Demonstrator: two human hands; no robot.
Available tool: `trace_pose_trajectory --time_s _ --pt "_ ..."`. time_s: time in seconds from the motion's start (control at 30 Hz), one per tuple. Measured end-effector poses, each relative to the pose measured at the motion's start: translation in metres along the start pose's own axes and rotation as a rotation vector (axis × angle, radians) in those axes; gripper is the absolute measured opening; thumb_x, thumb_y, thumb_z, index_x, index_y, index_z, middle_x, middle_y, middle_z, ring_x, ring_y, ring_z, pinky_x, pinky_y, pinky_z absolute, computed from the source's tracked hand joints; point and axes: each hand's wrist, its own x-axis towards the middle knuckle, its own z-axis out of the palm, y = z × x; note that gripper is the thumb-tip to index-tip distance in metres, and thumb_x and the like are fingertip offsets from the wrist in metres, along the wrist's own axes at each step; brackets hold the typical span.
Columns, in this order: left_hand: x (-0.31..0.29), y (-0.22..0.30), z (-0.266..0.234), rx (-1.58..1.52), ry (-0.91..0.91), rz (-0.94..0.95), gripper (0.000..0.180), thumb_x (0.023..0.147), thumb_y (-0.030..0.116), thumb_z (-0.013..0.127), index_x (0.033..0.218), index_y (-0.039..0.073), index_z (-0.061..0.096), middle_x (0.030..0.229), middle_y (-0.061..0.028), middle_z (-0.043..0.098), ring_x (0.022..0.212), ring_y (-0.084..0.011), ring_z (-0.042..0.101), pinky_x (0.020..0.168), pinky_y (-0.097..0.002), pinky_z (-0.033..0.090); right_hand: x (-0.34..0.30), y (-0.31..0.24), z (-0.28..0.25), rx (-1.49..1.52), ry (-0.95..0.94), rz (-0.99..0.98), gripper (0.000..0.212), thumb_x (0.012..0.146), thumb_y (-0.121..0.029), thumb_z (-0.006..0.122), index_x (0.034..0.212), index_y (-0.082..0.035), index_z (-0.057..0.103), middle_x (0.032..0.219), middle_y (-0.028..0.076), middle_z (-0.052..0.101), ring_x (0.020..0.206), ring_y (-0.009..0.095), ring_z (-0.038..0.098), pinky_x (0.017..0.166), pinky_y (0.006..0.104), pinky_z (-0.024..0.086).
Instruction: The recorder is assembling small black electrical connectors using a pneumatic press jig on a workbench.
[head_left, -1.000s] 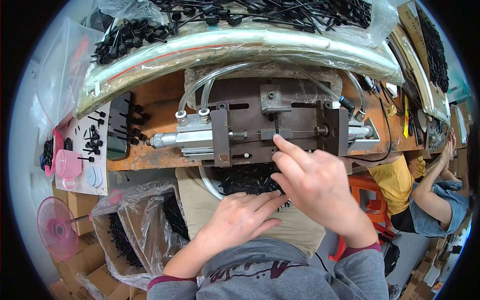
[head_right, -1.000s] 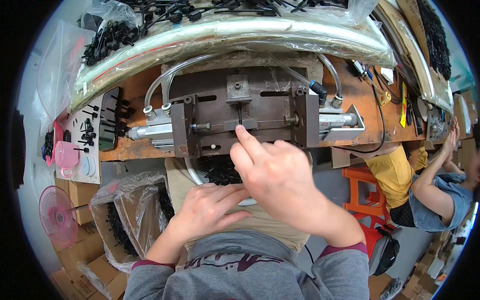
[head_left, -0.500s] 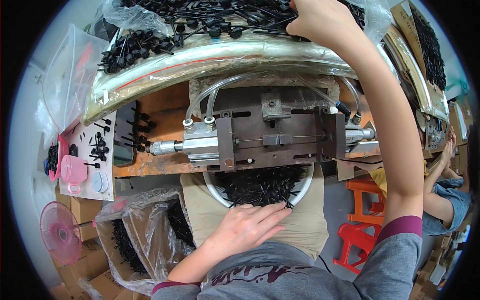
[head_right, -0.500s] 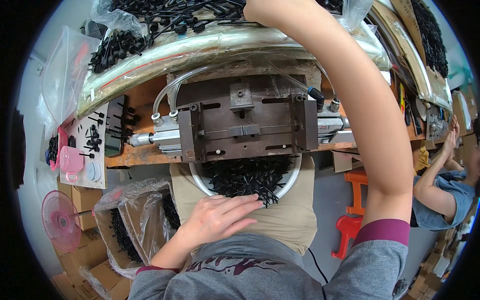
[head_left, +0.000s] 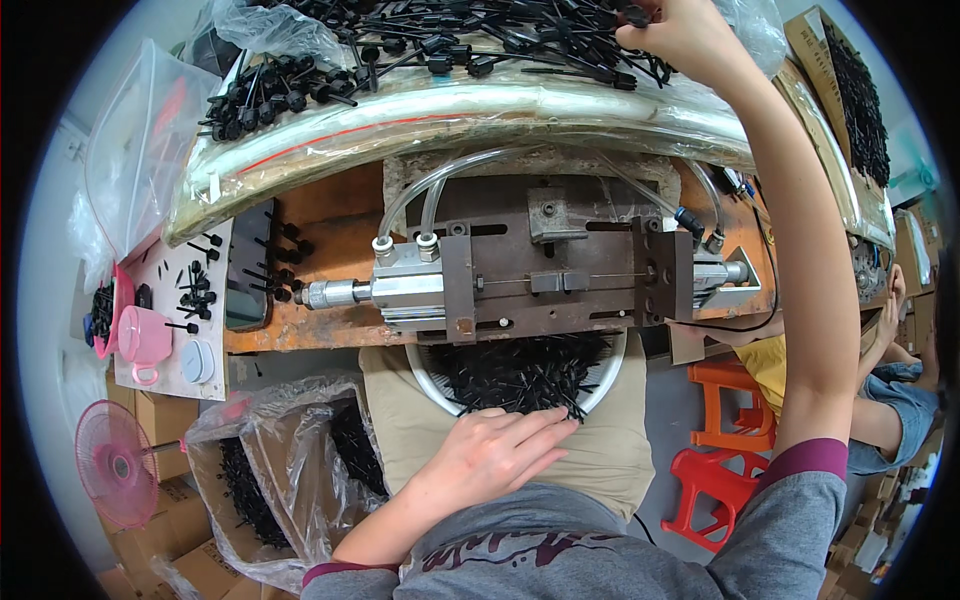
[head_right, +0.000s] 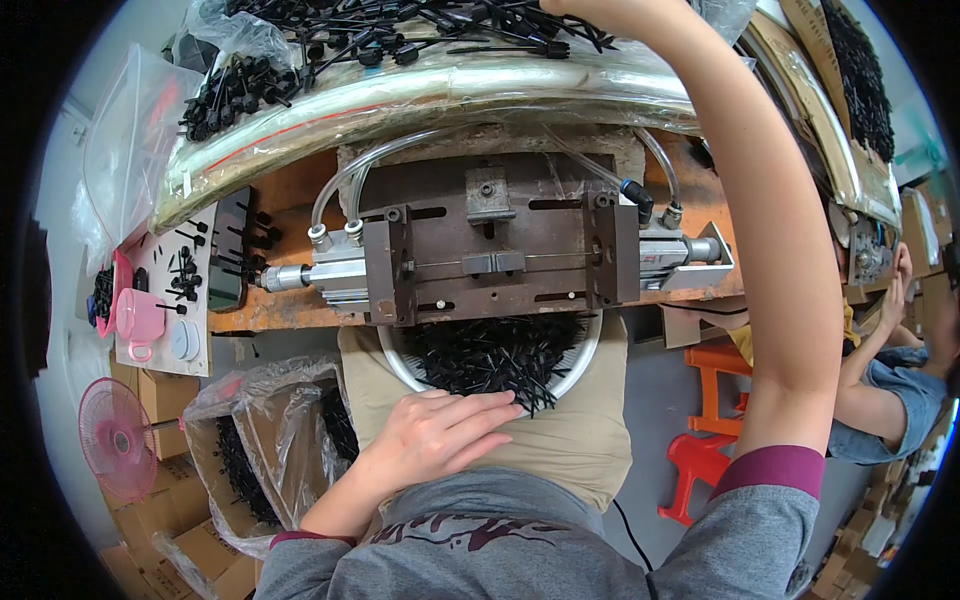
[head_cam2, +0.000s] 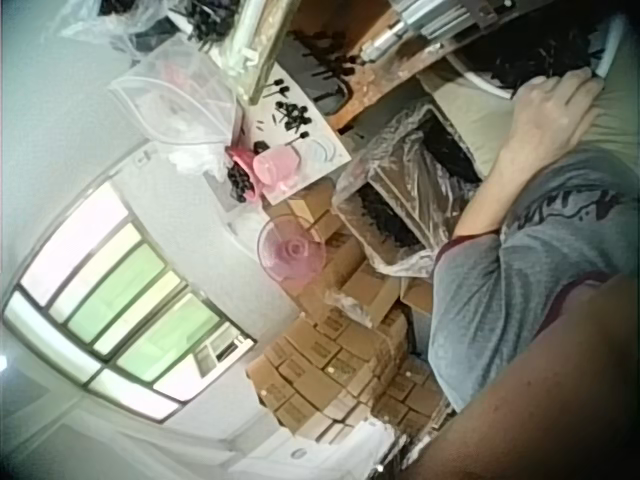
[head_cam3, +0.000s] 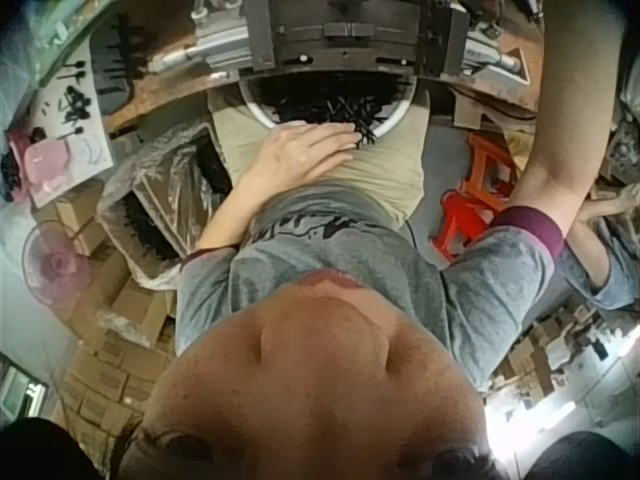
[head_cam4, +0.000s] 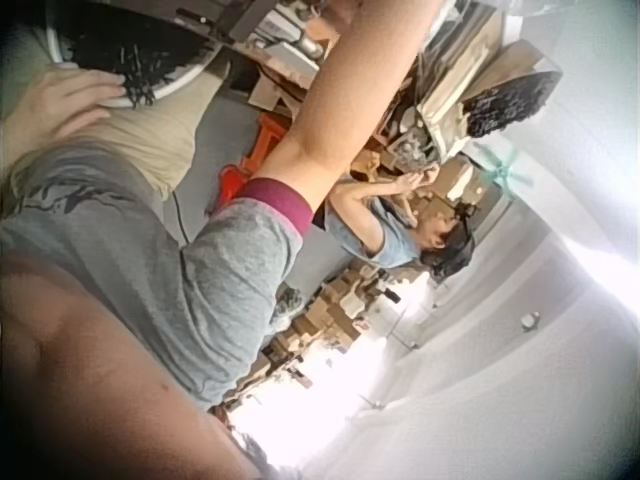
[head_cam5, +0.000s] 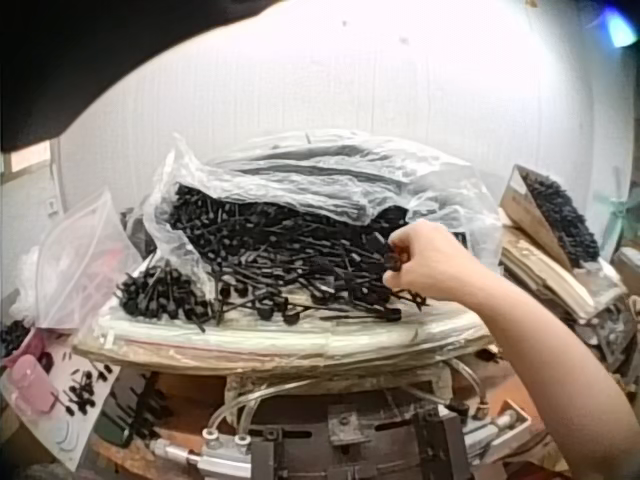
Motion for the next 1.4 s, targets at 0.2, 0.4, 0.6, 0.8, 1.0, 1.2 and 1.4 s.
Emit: trace_pose_trajectory --time_s 0.2,0.4,0.6,0.8,1.0,1.2,1.4 --pt "-0.001 -0.002 0.006 -0.009 0.083 0.001 0.027 0.080 0.019 0.075 0.105 0.010 0.072 0.104 -0.0038 0.072 0.064 -0.0157 0.066 0.057 -0.0263 0.051 -0.013 0.001 -0.026 0.290 0.016 0.072 0.016 0.078 -0.006 0.072 0.086 0.005 0.065 0.072 0.007 0.064 0.066 0.013 0.057 0.063 0.0313 0.048" --pt "0.002 0.001 0.005 0.009 0.077 0.017 0.027 0.080 0.018 0.076 0.105 0.009 0.072 0.101 -0.0040 0.072 0.065 -0.0151 0.067 0.057 -0.0261 0.052 -0.026 0.002 -0.040 0.462 0.219 0.203 0.019 0.080 -0.011 0.075 0.092 0.002 0.069 0.076 0.005 0.065 0.071 0.013 0.060 0.067 0.0279 0.049" --pt "0.008 0.000 -0.010 -0.295 0.231 -0.109 0.032 0.082 0.010 0.073 0.112 0.002 0.068 0.107 -0.0119 0.070 0.072 -0.0143 0.068 0.065 -0.0249 0.056 -0.073 0.033 -0.037 0.547 0.189 -0.194 0.021 0.086 -0.020 0.072 0.103 -0.008 0.071 0.089 -0.002 0.070 0.064 0.007 0.053 0.058 0.0235 0.041" --pt "0.020 -0.002 -0.044 -1.050 0.484 -0.261 0.056 0.088 -0.003 0.064 0.140 -0.007 0.043 0.130 -0.0198 0.051 0.105 -0.0212 0.061 0.079 -0.0286 0.059 -0.173 -0.027 -0.006 0.612 0.098 -0.575 0.018 0.079 -0.003 0.066 0.097 -0.002 0.070 0.091 0.010 0.070 0.076 0.020 0.066 0.068 0.0295 0.050" --pt "0.022 0.006 -0.053 -0.961 0.256 -0.283 0.037 0.078 -0.004 0.075 0.113 -0.007 0.066 0.108 -0.0170 0.062 0.088 -0.0191 0.065 0.075 -0.0272 0.058 -0.215 -0.030 0.016 0.615 -0.034 -0.585 0.027 0.072 -0.009 0.067 0.096 0.002 0.070 0.093 0.013 0.070 0.072 0.022 0.065 0.061 0.0311 0.051" --pt "0.034 0.015 -0.047 -0.368 0.303 -0.151 0.042 0.067 -0.002 0.080 0.108 -0.002 0.072 0.100 -0.0120 0.064 0.080 -0.0176 0.063 0.068 -0.0261 0.051 -0.220 -0.018 0.027 0.584 0.174 -0.511 0.028 0.067 -0.006 0.076 0.095 -0.002 0.073 0.103 0.014 0.070 0.073 0.021 0.064 0.064 0.0299 0.050" --pt "0.040 0.000 -0.016 0.096 0.338 -0.102 0.036 0.070 -0.004 0.076 0.106 -0.001 0.069 0.113 -0.0135 0.064 0.088 -0.0228 0.065 0.071 -0.0303 0.053 -0.233 -0.019 0.030 0.511 0.348 -0.277 0.029 0.067 -0.007 0.083 0.095 -0.006 0.074 0.107 0.011 0.068 0.088 0.021 0.064 0.071 0.0291 0.053"
